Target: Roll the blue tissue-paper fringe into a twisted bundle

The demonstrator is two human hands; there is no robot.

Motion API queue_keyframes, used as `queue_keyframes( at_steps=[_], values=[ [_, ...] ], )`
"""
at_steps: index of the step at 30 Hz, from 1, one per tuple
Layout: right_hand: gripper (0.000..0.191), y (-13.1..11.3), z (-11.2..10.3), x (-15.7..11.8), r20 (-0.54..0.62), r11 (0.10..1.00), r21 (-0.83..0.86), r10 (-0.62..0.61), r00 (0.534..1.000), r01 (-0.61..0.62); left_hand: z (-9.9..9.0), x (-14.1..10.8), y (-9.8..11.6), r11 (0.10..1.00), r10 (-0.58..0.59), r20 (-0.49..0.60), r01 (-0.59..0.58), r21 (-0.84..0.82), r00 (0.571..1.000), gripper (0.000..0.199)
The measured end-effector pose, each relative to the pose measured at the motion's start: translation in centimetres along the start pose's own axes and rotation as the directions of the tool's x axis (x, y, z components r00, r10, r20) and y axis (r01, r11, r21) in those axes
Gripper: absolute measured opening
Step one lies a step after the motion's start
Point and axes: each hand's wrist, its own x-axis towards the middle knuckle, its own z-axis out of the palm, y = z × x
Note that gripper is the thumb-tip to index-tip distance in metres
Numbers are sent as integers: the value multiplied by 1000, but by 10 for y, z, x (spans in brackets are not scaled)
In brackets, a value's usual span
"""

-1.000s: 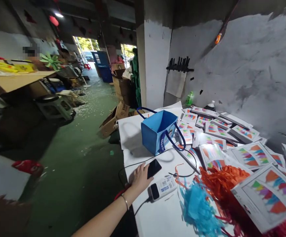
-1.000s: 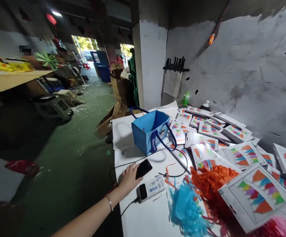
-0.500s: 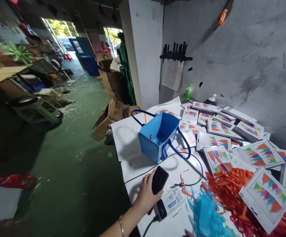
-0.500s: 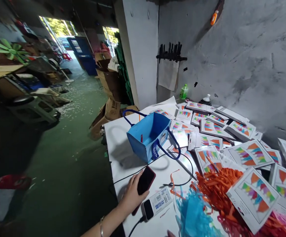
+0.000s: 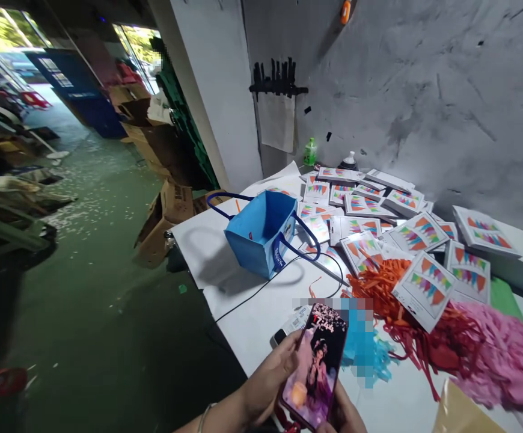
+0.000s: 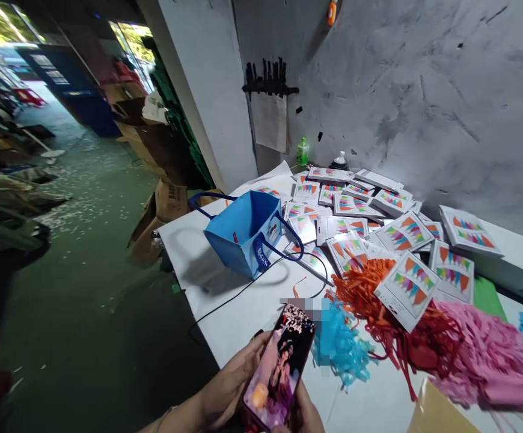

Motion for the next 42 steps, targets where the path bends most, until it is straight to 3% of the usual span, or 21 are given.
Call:
queue_keyframes(
  at_steps=[4, 8, 11, 16, 21, 26, 30, 32, 35, 42],
  values=[
    [104, -13, 2, -6, 26, 997, -64, -42, 999, 43, 21, -9, -9, 985, 28, -21, -31, -172, 999, 55],
    [136, -2, -2, -15, -16, 989, -129, -80, 997, 78, 27, -13, -19, 986, 56, -96, -70, -150, 994, 65],
    [147, 10, -7, -23, -37, 979, -194, -74, 997, 66, 26, -17, -25, 990, 55, -127, -71, -122, 990, 68],
    [140, 7, -9, -27, -8, 956, -284, -80, 997, 75, 24, -22, -36, 993, 86, -124, -95, -64, 988, 66],
    [137, -4, 0, -18, 40, 979, -205, 24, 999, -15, 21, -27, -41, 993, 116, -105, -118, -7, 988, 65],
    [116, 5, 11, 2, -173, 995, -76, 55, 983, -69, 20, -31, -44, 995, 101, -130, -96, 41, 986, 69],
    [145, 9, 12, 6, -161, 986, -106, 110, 981, -128, 19, -32, -44, 993, 110, -134, -104, 51, 985, 72],
    [154, 9, 11, -5, -99, 989, -138, 41, 994, -54, 20, -32, -41, 993, 116, -92, -114, 27, 989, 72],
    [142, 6, 10, -26, -35, 979, -166, -128, 991, 120, 22, -34, -37, 993, 107, -17, -107, -53, 994, 69],
    [132, 7, 14, -39, -10, 974, -114, -200, 980, 198, 18, -38, -39, 987, 128, -116, -138, -80, 985, 59]
  ],
)
